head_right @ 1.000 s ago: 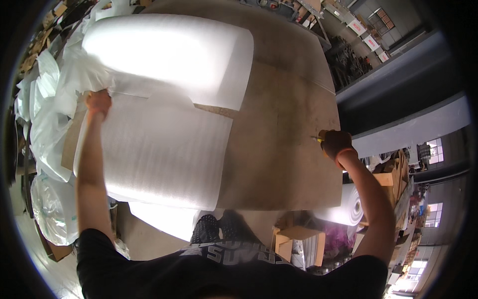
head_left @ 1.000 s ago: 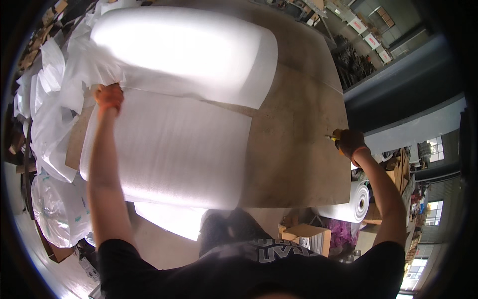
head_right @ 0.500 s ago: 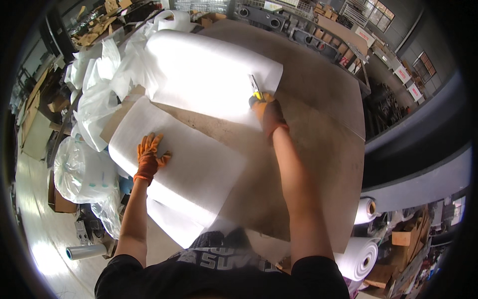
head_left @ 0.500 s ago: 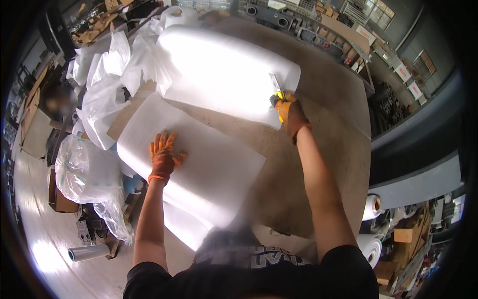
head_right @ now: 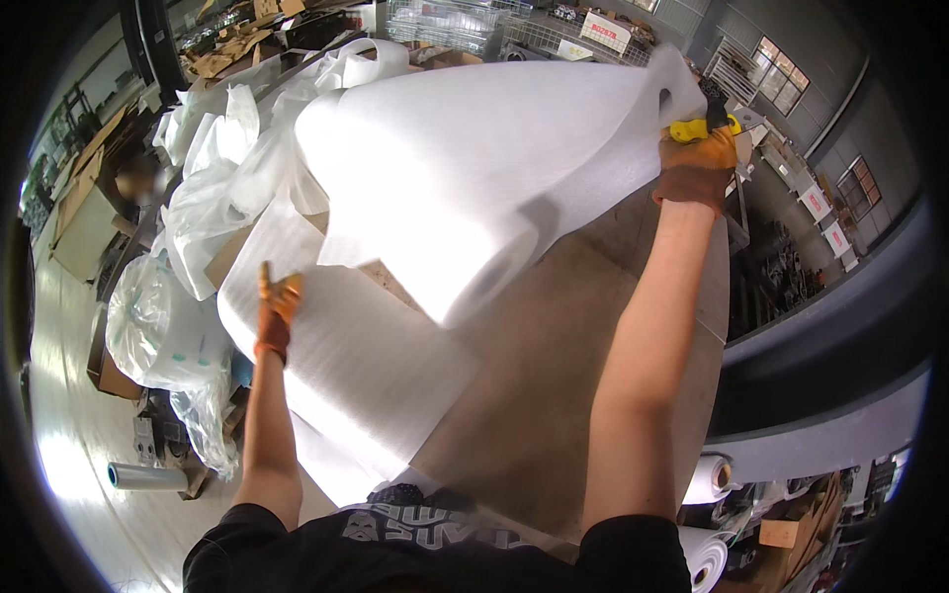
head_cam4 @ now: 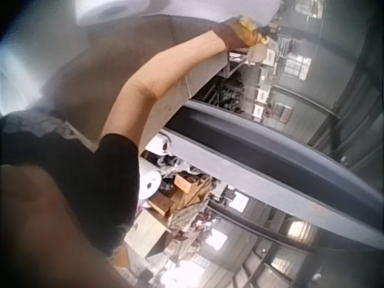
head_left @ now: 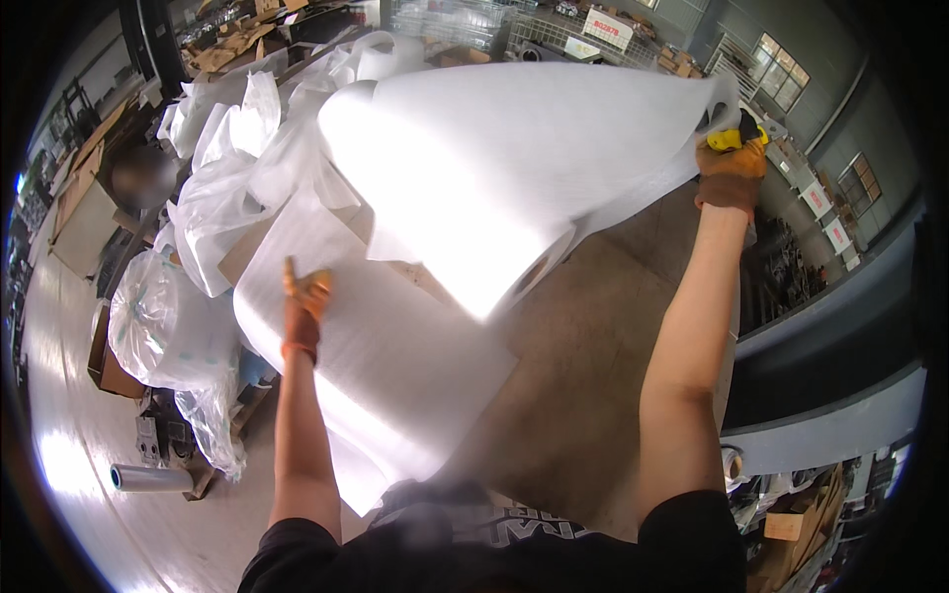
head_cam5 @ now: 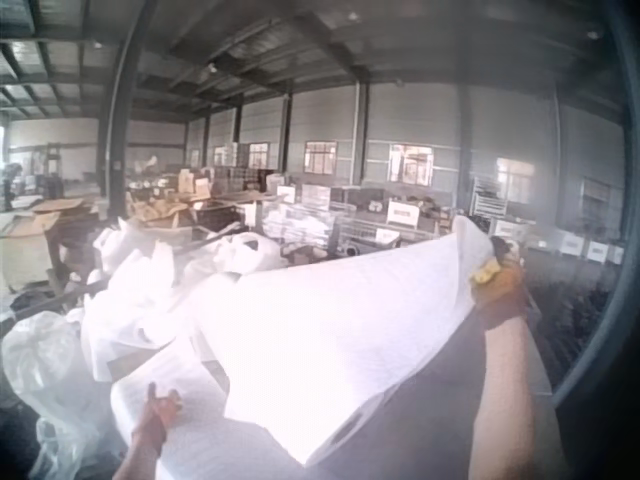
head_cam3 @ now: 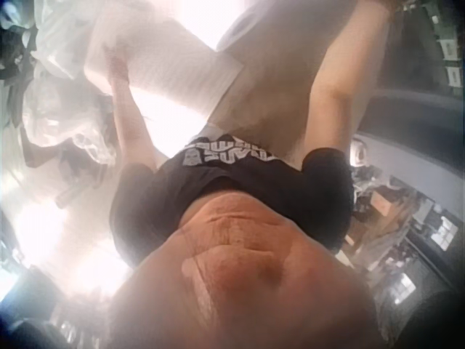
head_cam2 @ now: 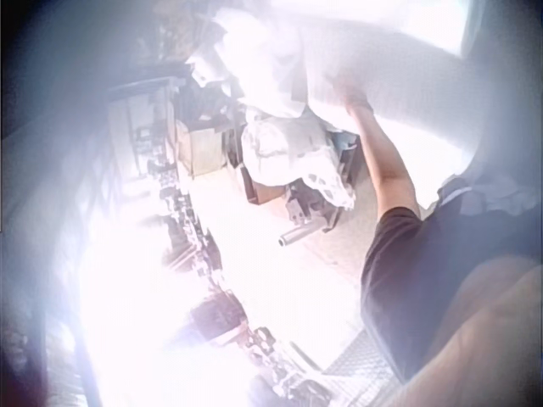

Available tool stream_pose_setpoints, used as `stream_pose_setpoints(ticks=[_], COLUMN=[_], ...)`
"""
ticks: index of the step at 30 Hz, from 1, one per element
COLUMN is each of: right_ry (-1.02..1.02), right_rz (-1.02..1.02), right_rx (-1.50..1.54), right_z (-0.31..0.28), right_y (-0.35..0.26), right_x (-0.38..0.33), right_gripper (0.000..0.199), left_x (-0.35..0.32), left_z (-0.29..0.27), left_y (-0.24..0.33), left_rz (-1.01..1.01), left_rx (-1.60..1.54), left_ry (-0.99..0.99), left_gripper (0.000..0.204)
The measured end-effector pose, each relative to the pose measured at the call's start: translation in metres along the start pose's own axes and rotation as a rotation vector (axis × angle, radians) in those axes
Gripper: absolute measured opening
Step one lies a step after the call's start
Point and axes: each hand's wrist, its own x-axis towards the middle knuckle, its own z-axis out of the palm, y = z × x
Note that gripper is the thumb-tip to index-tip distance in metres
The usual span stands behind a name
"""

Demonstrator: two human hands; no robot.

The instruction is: The person wraps a metal part in foam sheets, cuts the sheets with a utility knife, and uses a handheld air tool to blow off or clean a series of metal components on a workbench.

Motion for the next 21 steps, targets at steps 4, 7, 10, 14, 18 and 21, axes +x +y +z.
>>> stream_pose_setpoints(ticks=[4, 7, 10, 14, 18, 21], right_ry=[-0.301, -0.539, -0.416, -0.278, -0.023, 0.199], right_rz=[-0.053, 0.116, 0.462, 0.633, 0.353, 0.094], right_rx=[-0.395, -0.790, -0.936, -0.600, -0.608, -0.441], right_z=[-0.047, -0.064, -0.052, -0.054, -0.118, -0.122], right_y=[0.058, 0.122, 0.200, 0.176, 0.161, 0.168], right_x=[0.025, -0.013, -0.110, -0.161, -0.202, -0.257], right_gripper=[0.013, 0.016, 0.023, 0.030, 0.037, 0.025], left_x=[0.048, 0.033, 0.029, 0.034, 0.085, 0.138], left_z=[0.021, 0.058, 0.045, 0.060, 0.105, 0.108], left_y=[-0.017, 0.093, 0.117, 0.131, 0.146, 0.184], left_rz=[-0.123, -0.383, -0.387, -0.358, 0.025, 0.279], left_rx=[-0.633, -1.266, -1.524, -1.270, -1.077, -0.868], left_ry=[0.147, -0.144, -0.388, -0.284, -0.393, -0.594], left_gripper=[0.042, 0.074, 0.074, 0.066, 0.057, 0.051])
